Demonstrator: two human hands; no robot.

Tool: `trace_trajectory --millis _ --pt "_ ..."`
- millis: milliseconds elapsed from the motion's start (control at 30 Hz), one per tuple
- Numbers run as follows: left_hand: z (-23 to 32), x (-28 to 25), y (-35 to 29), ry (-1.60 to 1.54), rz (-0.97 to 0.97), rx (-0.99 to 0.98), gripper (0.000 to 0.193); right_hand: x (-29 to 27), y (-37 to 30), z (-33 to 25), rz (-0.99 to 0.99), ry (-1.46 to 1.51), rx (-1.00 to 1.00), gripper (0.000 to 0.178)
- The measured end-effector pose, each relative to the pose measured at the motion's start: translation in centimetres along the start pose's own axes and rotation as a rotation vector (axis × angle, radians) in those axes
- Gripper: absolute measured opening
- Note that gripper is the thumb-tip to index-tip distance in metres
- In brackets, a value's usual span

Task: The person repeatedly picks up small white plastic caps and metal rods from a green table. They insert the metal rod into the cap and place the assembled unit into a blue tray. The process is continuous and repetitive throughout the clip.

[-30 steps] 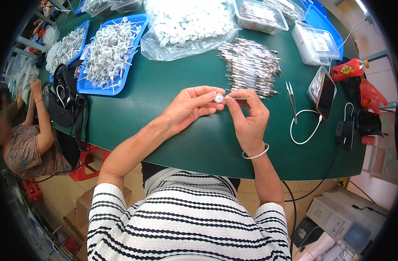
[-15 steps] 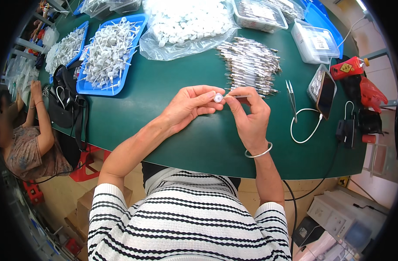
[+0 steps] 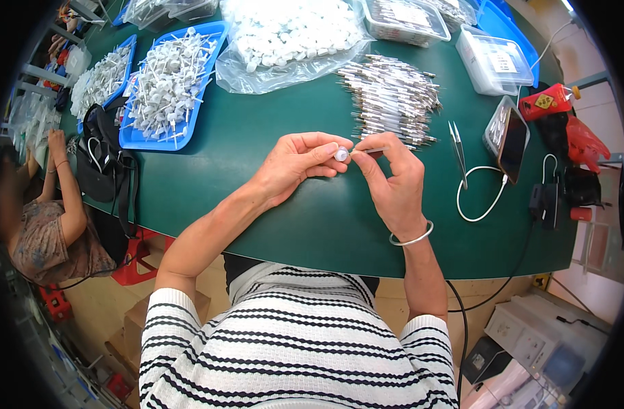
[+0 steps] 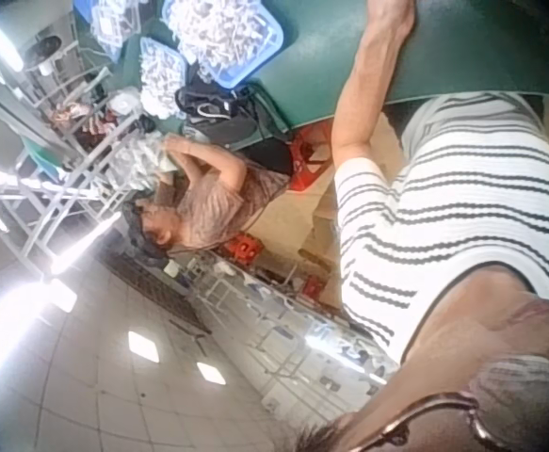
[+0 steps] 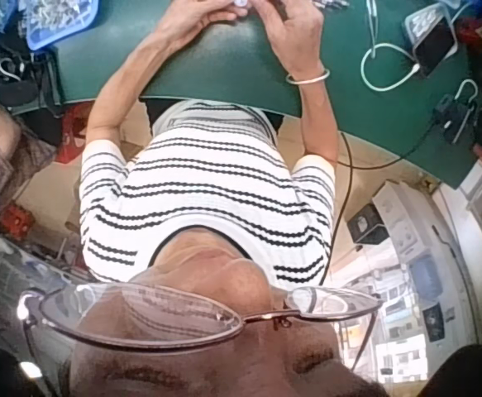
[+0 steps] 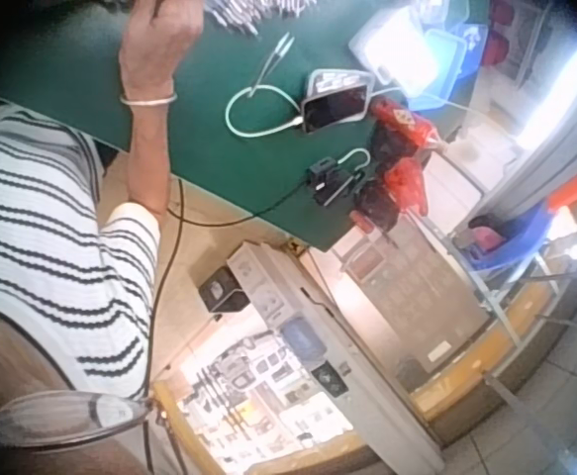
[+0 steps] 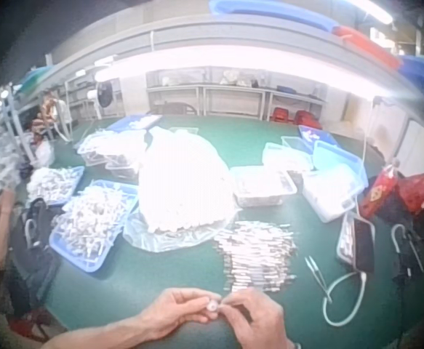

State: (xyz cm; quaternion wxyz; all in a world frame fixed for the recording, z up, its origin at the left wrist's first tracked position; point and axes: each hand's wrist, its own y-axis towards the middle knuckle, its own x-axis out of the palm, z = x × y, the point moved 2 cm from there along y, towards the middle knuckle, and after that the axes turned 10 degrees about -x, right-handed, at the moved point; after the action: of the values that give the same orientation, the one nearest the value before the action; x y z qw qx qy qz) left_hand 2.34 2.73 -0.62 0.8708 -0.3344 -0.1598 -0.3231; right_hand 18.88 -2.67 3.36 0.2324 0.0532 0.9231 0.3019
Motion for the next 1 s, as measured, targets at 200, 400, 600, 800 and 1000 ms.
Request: trace_trajectory --millis 200,400,600,800,1000 --pt "-0.2 0.1 0.0 -0.067 -0.005 -0.032 0.027 0.2 -0.1 -0.3 0.015 -0.029 -0.014 0.012" --pt "-0.1 0.0 0.0 -0.172 -0.047 -0.061 0.026 0.6 -0.7 0.1 0.099 0.109 0.073 0.010" --pt "-0.2 0.0 -0.1 -0.236 -0.076 -0.073 0.027 0.9 -1.0 0.6 0.188 0.307 0.174 0.008" --pt "0.0 0.2 -0.2 -0.259 -0.081 -0.073 0.028 1.0 -1.2 0.6 0.204 0.274 0.180 0.008" --pt "-0.1 0.1 -0.1 -0.259 -0.081 -0.068 0.026 1.2 -1.3 0.3 0.205 0.167 0.109 0.010"
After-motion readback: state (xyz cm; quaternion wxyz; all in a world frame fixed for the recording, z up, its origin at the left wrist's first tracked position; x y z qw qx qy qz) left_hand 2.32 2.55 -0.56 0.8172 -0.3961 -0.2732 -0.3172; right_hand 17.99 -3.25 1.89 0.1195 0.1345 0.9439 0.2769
